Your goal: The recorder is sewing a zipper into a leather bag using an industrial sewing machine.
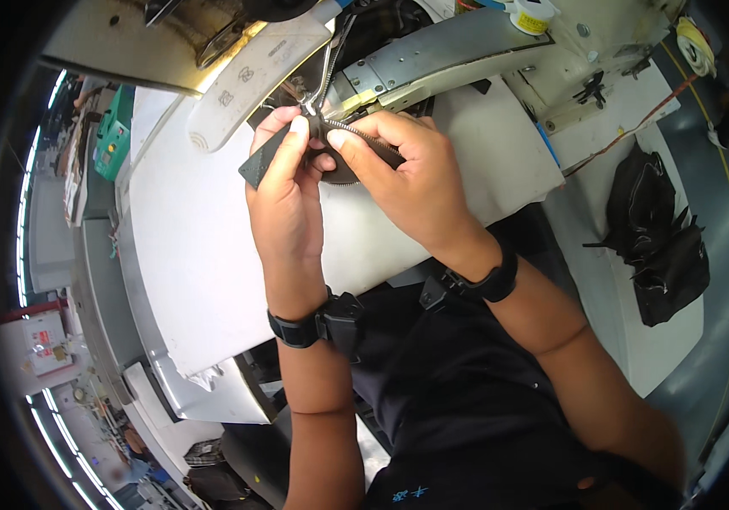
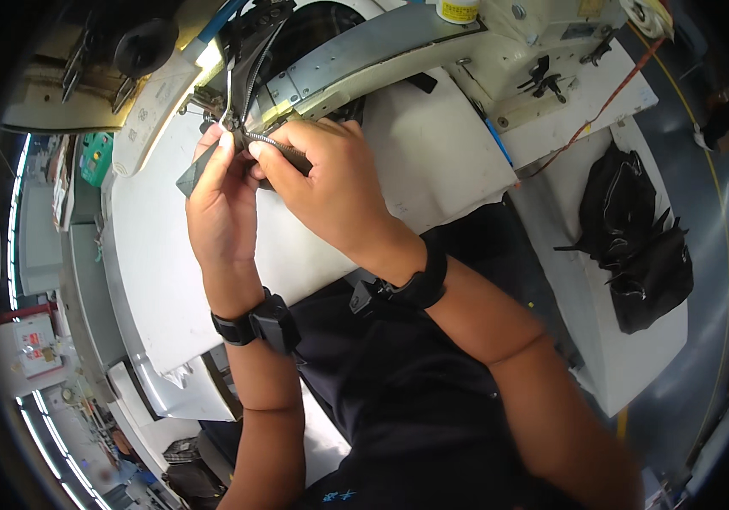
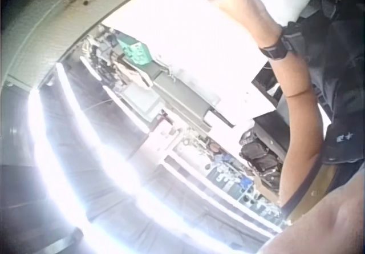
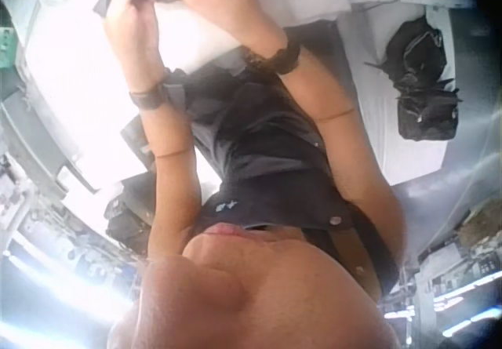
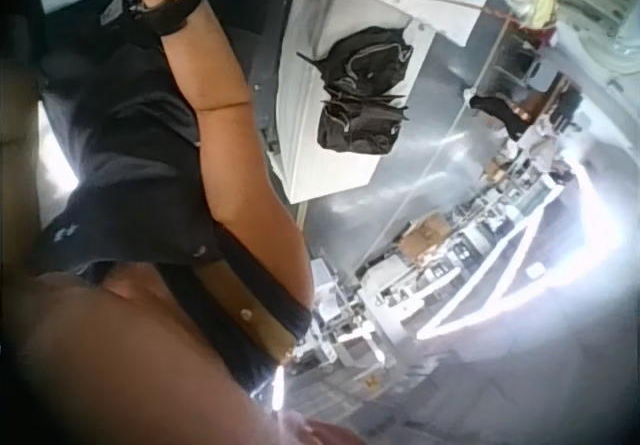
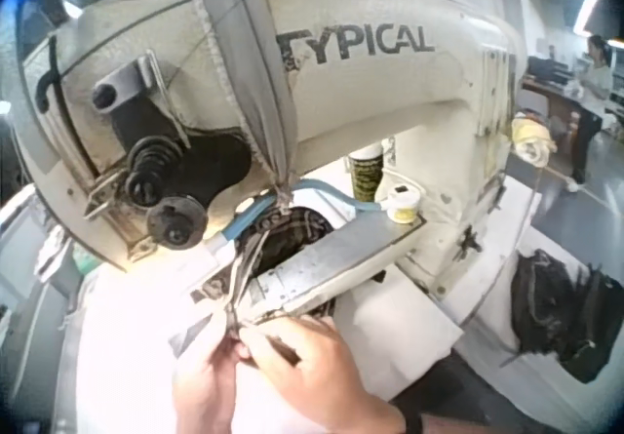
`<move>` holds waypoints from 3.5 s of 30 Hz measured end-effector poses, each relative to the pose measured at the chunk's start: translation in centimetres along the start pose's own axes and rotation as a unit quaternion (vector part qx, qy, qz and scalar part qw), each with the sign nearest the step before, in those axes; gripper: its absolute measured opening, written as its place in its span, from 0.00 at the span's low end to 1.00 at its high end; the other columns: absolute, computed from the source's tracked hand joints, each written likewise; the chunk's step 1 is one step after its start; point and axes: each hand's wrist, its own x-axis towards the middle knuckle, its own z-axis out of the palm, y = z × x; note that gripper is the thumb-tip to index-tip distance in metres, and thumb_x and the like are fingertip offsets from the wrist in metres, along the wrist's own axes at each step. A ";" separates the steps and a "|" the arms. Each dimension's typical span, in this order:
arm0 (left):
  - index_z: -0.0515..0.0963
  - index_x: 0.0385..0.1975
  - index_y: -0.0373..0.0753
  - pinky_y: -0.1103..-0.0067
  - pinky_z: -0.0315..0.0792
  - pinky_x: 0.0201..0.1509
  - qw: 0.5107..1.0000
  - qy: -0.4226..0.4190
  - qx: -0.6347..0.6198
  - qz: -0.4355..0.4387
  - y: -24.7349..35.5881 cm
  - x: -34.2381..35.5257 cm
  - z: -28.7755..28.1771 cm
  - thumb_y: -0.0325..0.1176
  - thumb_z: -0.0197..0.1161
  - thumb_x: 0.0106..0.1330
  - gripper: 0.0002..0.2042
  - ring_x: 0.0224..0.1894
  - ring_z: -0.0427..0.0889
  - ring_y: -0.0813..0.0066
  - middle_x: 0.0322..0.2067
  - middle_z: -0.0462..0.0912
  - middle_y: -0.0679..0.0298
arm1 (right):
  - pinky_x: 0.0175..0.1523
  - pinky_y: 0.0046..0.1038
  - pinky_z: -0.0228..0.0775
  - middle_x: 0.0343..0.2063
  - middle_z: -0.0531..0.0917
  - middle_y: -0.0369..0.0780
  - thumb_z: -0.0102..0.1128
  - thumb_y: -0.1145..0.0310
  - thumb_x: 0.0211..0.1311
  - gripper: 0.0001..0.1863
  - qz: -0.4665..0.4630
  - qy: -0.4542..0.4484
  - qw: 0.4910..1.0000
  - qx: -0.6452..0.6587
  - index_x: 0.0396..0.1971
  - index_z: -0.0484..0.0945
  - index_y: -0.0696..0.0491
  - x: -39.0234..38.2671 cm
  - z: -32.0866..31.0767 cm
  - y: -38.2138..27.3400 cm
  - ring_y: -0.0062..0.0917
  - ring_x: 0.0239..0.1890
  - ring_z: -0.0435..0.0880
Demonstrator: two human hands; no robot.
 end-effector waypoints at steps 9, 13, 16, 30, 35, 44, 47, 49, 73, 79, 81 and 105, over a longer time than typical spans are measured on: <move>0.78 0.49 0.35 0.81 0.74 0.40 1.000 -0.003 0.010 0.004 -0.1 -0.1 0.0 0.30 0.64 0.75 0.09 0.39 0.79 0.79 0.36 0.81 0.65 | 0.39 0.29 0.68 0.24 0.86 0.38 0.70 0.69 0.67 0.06 -0.062 0.038 0.992 -0.106 0.33 0.85 0.56 0.0 0.1 0.1 0.26 0.26 0.79; 0.78 0.49 0.33 0.82 0.74 0.37 1.000 0.002 -0.002 0.003 -0.2 -0.1 0.7 0.29 0.63 0.75 0.09 0.37 0.78 0.80 0.36 0.81 0.65 | 0.39 0.30 0.67 0.23 0.85 0.36 0.71 0.68 0.66 0.07 -0.081 0.077 0.987 -0.120 0.30 0.84 0.55 0.4 0.3 0.1 0.27 0.25 0.78; 0.78 0.49 0.33 0.82 0.74 0.36 1.000 -0.001 0.006 0.012 -0.4 -0.4 0.9 0.29 0.62 0.76 0.08 0.36 0.78 0.81 0.35 0.81 0.65 | 0.43 0.35 0.62 0.21 0.84 0.34 0.69 0.66 0.63 0.09 -0.111 0.098 0.976 -0.161 0.26 0.81 0.51 0.6 0.0 0.3 0.31 0.27 0.80; 0.80 0.52 0.35 0.84 0.73 0.32 0.998 0.056 0.040 0.005 -0.7 -0.5 1.1 0.35 0.61 0.79 0.11 0.32 0.76 0.82 0.31 0.79 0.66 | 0.62 0.40 0.55 0.41 0.82 0.34 0.73 0.63 0.54 0.10 -0.267 0.082 0.908 -0.313 0.23 0.82 0.52 3.5 -2.5 0.2 0.30 0.52 0.75; 0.79 0.50 0.36 0.82 0.74 0.33 0.999 0.028 0.037 0.014 -0.8 -0.3 0.1 0.37 0.63 0.78 0.12 0.34 0.79 0.81 0.34 0.83 0.66 | 0.64 0.34 0.55 0.42 0.85 0.32 0.76 0.62 0.55 0.16 -0.189 0.024 0.945 -0.267 0.17 0.79 0.52 3.9 -2.5 -0.4 0.25 0.52 0.78; 0.76 0.56 0.32 0.81 0.74 0.35 0.995 0.087 -0.004 0.058 -1.5 -1.3 2.6 0.31 0.63 0.77 0.14 0.34 0.78 0.82 0.34 0.80 0.65 | 0.64 0.34 0.56 0.39 0.87 0.34 0.75 0.61 0.53 0.19 -0.174 0.031 0.945 -0.275 0.12 0.76 0.52 4.7 -2.5 -0.2 0.25 0.48 0.80; 0.75 0.59 0.32 0.81 0.75 0.35 0.997 0.049 0.015 0.056 -1.2 -1.1 1.4 0.29 0.64 0.76 0.16 0.36 0.78 0.83 0.36 0.81 0.64 | 0.64 0.34 0.56 0.39 0.87 0.35 0.75 0.62 0.52 0.19 -0.158 0.028 0.949 -0.272 0.12 0.75 0.53 4.9 -2.3 -0.3 0.26 0.47 0.80; 0.74 0.60 0.32 0.82 0.75 0.35 0.998 0.044 0.018 0.047 -0.9 -1.0 1.3 0.29 0.64 0.75 0.16 0.37 0.78 0.83 0.36 0.80 0.65 | 0.64 0.35 0.56 0.39 0.87 0.35 0.75 0.62 0.52 0.19 -0.150 0.025 0.950 -0.272 0.12 0.74 0.53 5.0 -2.3 -0.2 0.26 0.47 0.80; 0.73 0.60 0.36 0.83 0.74 0.35 0.999 0.032 -0.007 0.035 -2.4 -0.1 0.0 0.31 0.64 0.77 0.16 0.37 0.74 0.84 0.42 0.78 0.67 | 0.64 0.35 0.57 0.34 0.86 0.34 0.75 0.61 0.51 0.21 -0.156 0.048 0.942 -0.292 0.11 0.71 0.50 5.3 -1.7 0.1 0.27 0.45 0.82; 0.73 0.60 0.37 0.84 0.74 0.35 0.999 0.030 -0.003 0.045 -2.4 -0.3 0.2 0.32 0.64 0.77 0.16 0.37 0.74 0.84 0.40 0.77 0.68 | 0.65 0.36 0.57 0.35 0.87 0.34 0.75 0.61 0.52 0.20 -0.156 0.048 0.946 -0.281 0.12 0.72 0.51 5.0 -1.9 0.1 0.27 0.47 0.81; 0.73 0.60 0.37 0.84 0.74 0.35 0.999 0.023 -0.005 0.046 -2.3 -0.3 0.5 0.32 0.64 0.77 0.16 0.37 0.75 0.84 0.39 0.77 0.68 | 0.65 0.36 0.57 0.36 0.87 0.35 0.75 0.61 0.52 0.20 -0.148 0.037 0.948 -0.280 0.12 0.72 0.51 5.1 -2.1 -0.2 0.28 0.47 0.81; 0.72 0.62 0.33 0.84 0.76 0.34 0.999 0.022 -0.014 0.034 -1.7 -0.4 0.8 0.32 0.63 0.77 0.18 0.37 0.75 0.84 0.42 0.78 0.66 | 0.64 0.37 0.55 0.34 0.86 0.34 0.76 0.61 0.52 0.20 -0.166 0.041 0.948 -0.270 0.13 0.73 0.51 5.4 -1.6 0.3 0.29 0.46 0.80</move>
